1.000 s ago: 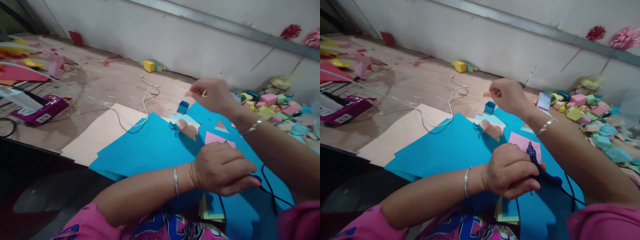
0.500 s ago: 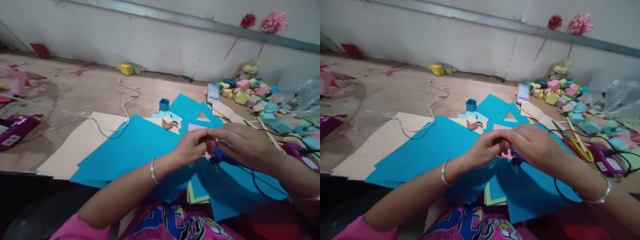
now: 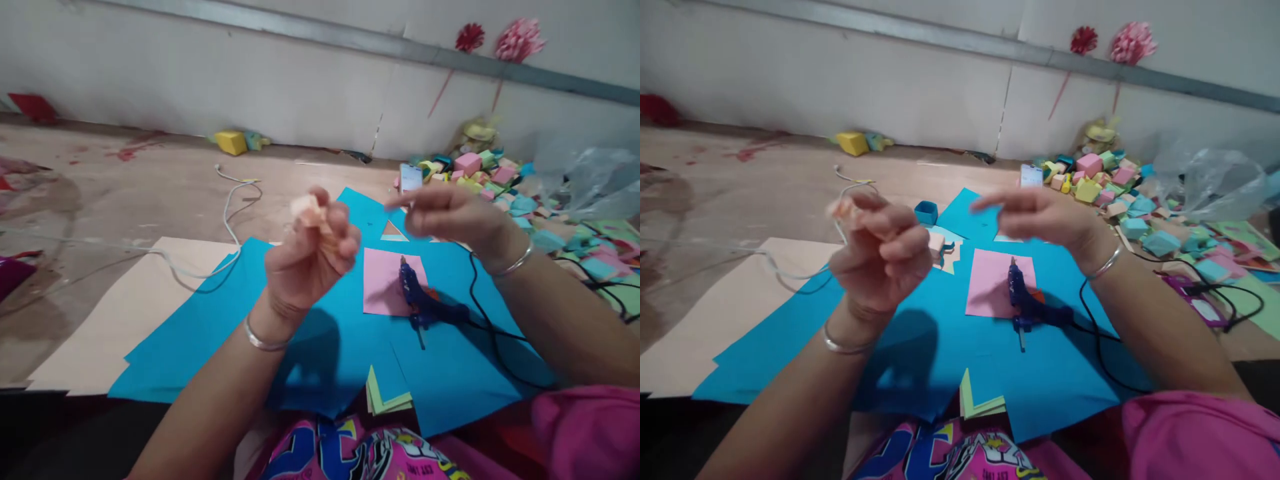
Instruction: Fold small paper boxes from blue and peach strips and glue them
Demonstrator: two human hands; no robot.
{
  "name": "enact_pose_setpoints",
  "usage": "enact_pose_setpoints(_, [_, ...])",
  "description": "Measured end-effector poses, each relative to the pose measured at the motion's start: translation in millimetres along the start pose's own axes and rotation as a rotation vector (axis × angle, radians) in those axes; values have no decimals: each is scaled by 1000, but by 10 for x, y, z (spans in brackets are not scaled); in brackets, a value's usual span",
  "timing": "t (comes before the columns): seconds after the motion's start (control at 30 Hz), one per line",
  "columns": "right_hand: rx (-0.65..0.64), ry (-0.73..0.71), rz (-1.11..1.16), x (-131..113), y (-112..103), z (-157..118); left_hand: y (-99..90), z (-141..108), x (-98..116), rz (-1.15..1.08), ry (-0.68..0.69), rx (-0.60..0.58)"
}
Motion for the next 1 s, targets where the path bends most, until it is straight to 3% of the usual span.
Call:
enact_pose_setpoints(0.03, [285, 29, -155, 24, -368, -115, -105, 13, 71, 40, 53, 90])
enact_pose_setpoints(0.07, [484, 75, -328, 24, -633, -285, -150, 17, 103, 84, 72, 124])
enact_pose_setpoints(0.1, [569, 120, -437, 26, -767, -448, -152, 16, 110, 135, 73, 119])
enact_pose_setpoints(0.17, [594, 180, -573, 30, -787, -757, -46, -4, 75, 225, 54, 13])
enact_pose_setpoints(0.23, [538, 234, -658, 47, -558, -1055, 125, -46, -8, 214, 5, -138])
enact_pose_setpoints(0.27, [432, 261, -664, 86, -333, -1167, 218, -70, -58, 168, -29, -213])
enact_pose_setpoints(0.33, [103, 303, -682, 192, 273, -1343, 303, -84, -197, 91, -141, -239])
enact_pose_setpoints(0.4, [91, 355, -788, 225, 588, -1495, 290, -78, -412, 88, -304, -169])
enact_pose_setpoints(0.5, [155, 406, -946, 291, 814, -1567, 149, -98, -746, 162, -528, 0])
enact_pose_setpoints(0.67, [249, 359, -1030, 330, 857, -1584, -46, -115, -969, 174, -602, 171])
enact_pose_setpoints(0.8, [409, 386, -827, 219, 732, -1760, -122, -99, -953, 89, -554, 257])
enact_pose_setpoints(0.9, [490, 404, -706, 101, 677, -1881, -121, -112, -964, 58, -560, 285])
enact_pose_setpoints(1.0, [487, 385, -676, 39, 711, -1884, -74, -126, -975, 100, -549, 263])
Point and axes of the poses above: each hand's wrist, its own z-axis towards the middle knuckle, its own y-axis out of the palm, x = y × z, the point moved 9 cm from there along z, towards the middle knuckle, and after that the axes turned 2 degrees about z, right-handed, at the moved point
